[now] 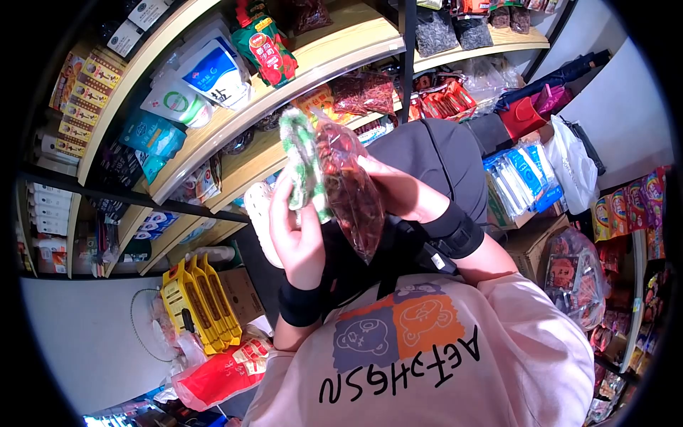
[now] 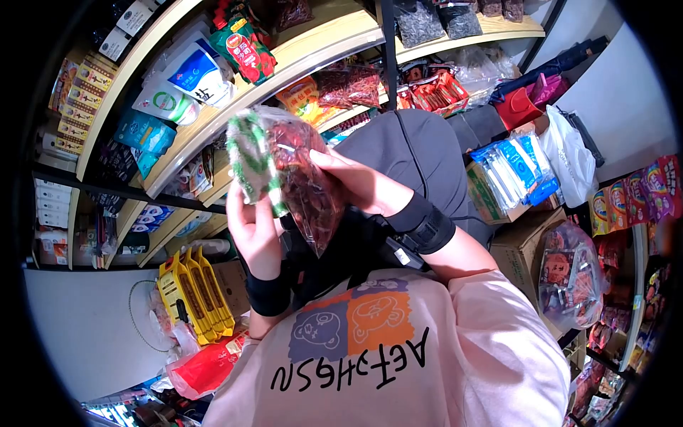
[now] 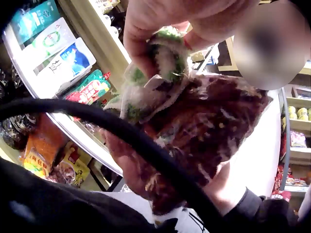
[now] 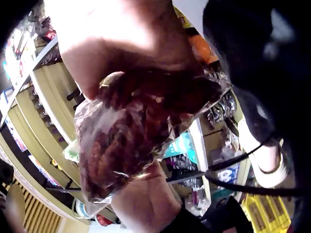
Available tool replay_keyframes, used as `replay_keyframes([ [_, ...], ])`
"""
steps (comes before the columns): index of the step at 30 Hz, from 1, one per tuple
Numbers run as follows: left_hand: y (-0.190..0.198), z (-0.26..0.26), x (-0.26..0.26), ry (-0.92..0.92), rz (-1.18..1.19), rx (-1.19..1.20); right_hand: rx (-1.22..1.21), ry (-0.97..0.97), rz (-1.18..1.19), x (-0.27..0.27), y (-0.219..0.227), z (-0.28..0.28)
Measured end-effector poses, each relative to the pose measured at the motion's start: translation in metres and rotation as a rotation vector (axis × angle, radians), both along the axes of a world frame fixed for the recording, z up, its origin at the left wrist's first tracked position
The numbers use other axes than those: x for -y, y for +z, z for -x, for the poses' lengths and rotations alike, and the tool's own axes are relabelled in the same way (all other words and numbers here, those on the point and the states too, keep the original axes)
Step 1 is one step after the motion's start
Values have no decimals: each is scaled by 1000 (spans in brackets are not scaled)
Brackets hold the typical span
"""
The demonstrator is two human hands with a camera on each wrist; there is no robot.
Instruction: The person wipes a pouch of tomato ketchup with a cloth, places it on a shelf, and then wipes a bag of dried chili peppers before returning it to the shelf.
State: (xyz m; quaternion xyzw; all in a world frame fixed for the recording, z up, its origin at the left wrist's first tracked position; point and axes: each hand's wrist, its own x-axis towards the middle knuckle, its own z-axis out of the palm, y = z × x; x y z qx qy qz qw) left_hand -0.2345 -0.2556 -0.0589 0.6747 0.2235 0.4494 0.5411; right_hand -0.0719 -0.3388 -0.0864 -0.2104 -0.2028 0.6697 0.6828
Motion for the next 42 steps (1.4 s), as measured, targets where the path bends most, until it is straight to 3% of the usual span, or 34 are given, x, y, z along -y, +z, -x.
replay_keyframes([
  [2, 3, -1, -3, 65, -163, 54, -31, 10, -5, -1, -1, 3],
  [3, 13, 0, 2, 122, -67, 90, -10, -31, 20, -1, -2, 5],
  [5, 20, 8, 3, 188, -101, 162, -11, -87, 28, -5, -4, 8],
  [6, 20, 16, 3, 262, -263, 22, -11, -86, 30, -6, -6, 9],
  [7, 23, 20, 1, 144, -200, 17, 46, -118, 16, -7, -7, 10],
  [9, 35, 17, -6, 113, -1080, -276, 162, -216, 1, -11, -11, 15],
  [10, 47, 11, -3, -55, -1085, -520, 135, -142, -59, -6, -23, 13],
  [12, 38, 3, 5, -200, -1097, -713, -128, 19, 10, -2, -40, 6],
  [16, 33, 5, 6, -108, -1092, -602, -273, 5, 128, 9, -35, -2],
  [20, 39, 10, 2, -143, -931, -522, -218, 22, 115, 9, -32, 1],
  [22, 37, 11, 0, -220, -928, -496, 29, -209, 97, 13, -19, 7],
  [23, 37, 11, -1, -217, -929, -496, 30, -207, 96, 13, -12, 6],
  [25, 36, 12, -3, -313, -835, -476, 69, -402, 70, 12, 1, 2],
  [29, 28, 13, -7, -349, -754, -446, 44, -478, 38, 13, 11, -10],
  [34, 20, 20, -12, -279, -560, -546, 133, -607, -40, 19, 25, -13],
  [36, 13, 26, -17, -206, -593, -536, 122, -605, -88, 22, 29, -16],
  [39, 14, 28, -21, -52, -381, -463, 266, -608, -72, 25, 36, -14],
  [40, 13, 28, -22, -29, -410, -431, 266, -607, -73, 26, 37, -13],
  [42, 14, 21, -15, -35, -83, -264, 391, -521, -146, 25, 38, -8],
])
